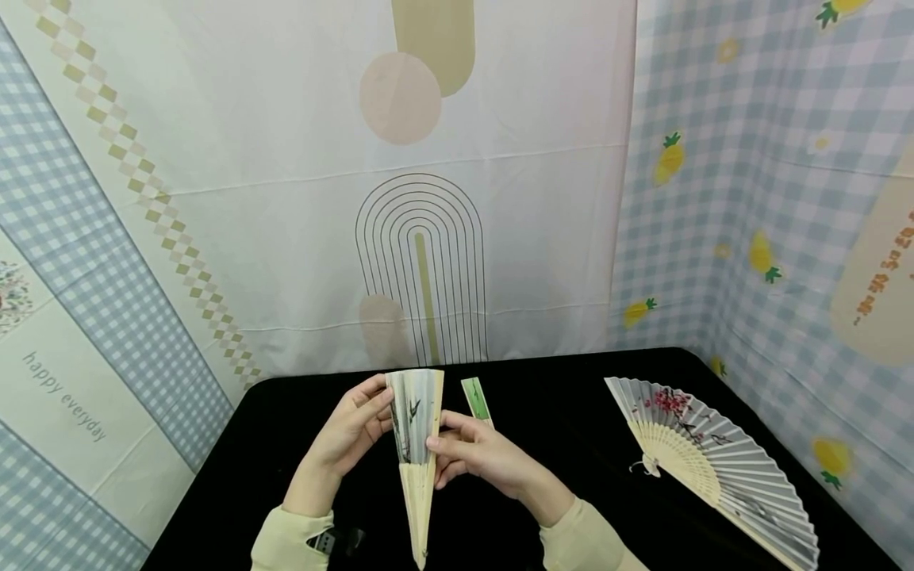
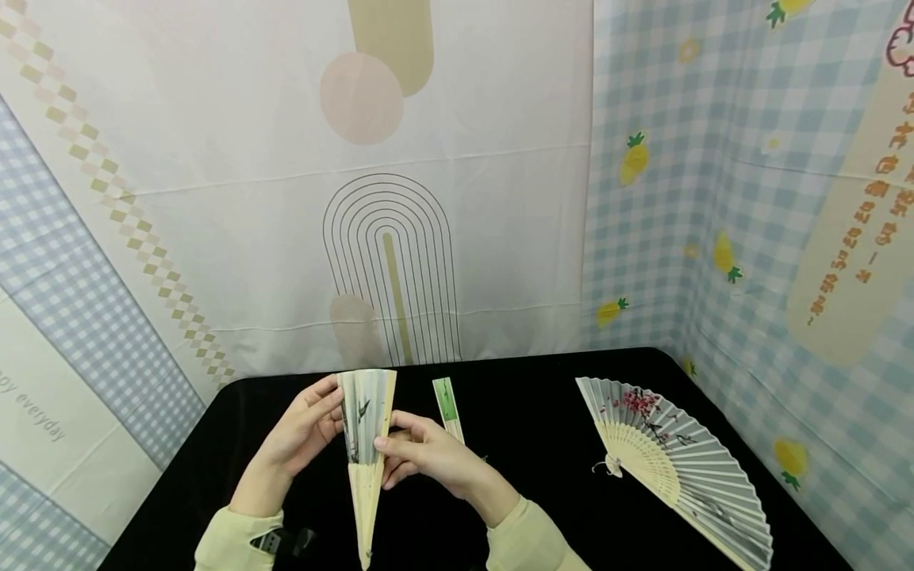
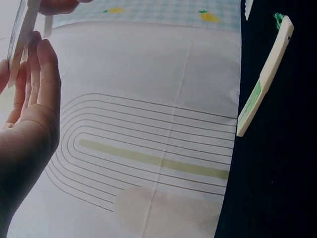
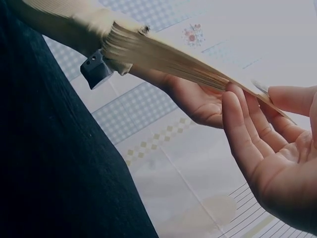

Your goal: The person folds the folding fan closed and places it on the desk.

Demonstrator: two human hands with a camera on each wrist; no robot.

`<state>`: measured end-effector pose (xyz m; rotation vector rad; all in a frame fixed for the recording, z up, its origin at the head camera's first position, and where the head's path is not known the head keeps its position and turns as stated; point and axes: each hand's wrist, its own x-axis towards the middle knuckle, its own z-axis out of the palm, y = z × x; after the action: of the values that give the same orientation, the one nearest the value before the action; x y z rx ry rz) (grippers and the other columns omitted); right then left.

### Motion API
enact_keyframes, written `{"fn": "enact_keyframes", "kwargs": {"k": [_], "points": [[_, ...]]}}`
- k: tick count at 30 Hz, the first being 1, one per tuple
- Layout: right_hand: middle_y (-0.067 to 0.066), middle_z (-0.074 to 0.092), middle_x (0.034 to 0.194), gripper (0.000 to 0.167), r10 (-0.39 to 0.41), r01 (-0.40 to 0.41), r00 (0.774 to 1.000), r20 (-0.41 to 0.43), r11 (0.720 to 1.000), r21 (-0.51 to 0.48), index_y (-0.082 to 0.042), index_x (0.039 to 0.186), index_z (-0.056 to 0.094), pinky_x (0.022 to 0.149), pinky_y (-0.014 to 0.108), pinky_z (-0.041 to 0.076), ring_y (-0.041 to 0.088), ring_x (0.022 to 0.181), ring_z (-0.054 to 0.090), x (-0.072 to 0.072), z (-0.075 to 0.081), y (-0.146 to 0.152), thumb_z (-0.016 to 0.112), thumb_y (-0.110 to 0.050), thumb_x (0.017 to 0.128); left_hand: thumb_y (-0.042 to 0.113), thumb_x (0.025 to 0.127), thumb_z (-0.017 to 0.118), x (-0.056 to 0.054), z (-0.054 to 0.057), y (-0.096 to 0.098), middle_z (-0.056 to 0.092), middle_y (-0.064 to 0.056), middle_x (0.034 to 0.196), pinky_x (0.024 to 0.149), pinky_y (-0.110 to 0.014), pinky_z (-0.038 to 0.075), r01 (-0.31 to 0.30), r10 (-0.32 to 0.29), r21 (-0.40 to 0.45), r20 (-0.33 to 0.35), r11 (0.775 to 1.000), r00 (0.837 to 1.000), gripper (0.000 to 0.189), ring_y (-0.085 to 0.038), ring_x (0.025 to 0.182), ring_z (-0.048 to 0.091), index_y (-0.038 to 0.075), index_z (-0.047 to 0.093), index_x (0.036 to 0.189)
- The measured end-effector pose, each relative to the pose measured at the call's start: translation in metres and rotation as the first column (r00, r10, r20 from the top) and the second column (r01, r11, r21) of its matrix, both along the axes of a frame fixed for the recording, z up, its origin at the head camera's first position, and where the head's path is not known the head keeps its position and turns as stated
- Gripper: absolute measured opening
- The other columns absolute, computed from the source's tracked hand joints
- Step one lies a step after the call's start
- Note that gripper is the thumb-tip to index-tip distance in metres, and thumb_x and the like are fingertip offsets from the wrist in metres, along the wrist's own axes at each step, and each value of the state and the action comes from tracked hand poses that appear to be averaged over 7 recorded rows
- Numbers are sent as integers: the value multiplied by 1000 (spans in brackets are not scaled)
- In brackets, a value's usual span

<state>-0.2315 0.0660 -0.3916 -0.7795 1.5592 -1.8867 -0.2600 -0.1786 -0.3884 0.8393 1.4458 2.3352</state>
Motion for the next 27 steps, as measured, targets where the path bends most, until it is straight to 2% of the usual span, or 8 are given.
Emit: {"fn": "enact_keyframes", "kwargs": {"k": [4,11,15,22,27], "points": [[9,68,107,44,-41,40,999,15,999,12,5,141,47,74,31,59,18,84,67,0,-1,1,55,-20,106,4,109,38,0,-1,-1,68,-1,109,83,-27,56,34,-34,48,-5,998,999,26,-12,98,67,11,61,119],[9,68,108,43,-66,65,998,10,997,35,5,139,49,76,32,59,18,87,67,-1,-2,1,56,-21,105,4,110,37,-1,-2,-1,68,-2,108,82,-28,56,54,-54,56,-1,997,999,25,-12,96,67,10,59,119],[9,68,104,39,-63,63,998,-4,997,33,5,135,52,76,33,60,19,84,67,-1,-3,0,56,-20,105,3,109,36,-1,-2,0,69,-1,107,82,-27,56,53,-53,49,-7,997,999,27,-12,96,67,10,60,120],[7,66,95,24,-53,54,998,-41,998,28,5,114,56,72,30,59,18,80,66,0,-3,-3,55,-17,105,2,109,39,0,-3,1,69,1,105,81,-27,55,47,-46,23,-16,999,999,27,-10,94,67,12,62,118],[6,66,96,27,-69,72,995,-68,996,44,6,118,57,73,31,59,18,82,65,0,-5,-4,56,-18,105,1,108,41,1,-2,2,69,2,102,81,-26,55,7,-7,5,-5,1000,1000,27,-10,92,68,13,64,116]]}}
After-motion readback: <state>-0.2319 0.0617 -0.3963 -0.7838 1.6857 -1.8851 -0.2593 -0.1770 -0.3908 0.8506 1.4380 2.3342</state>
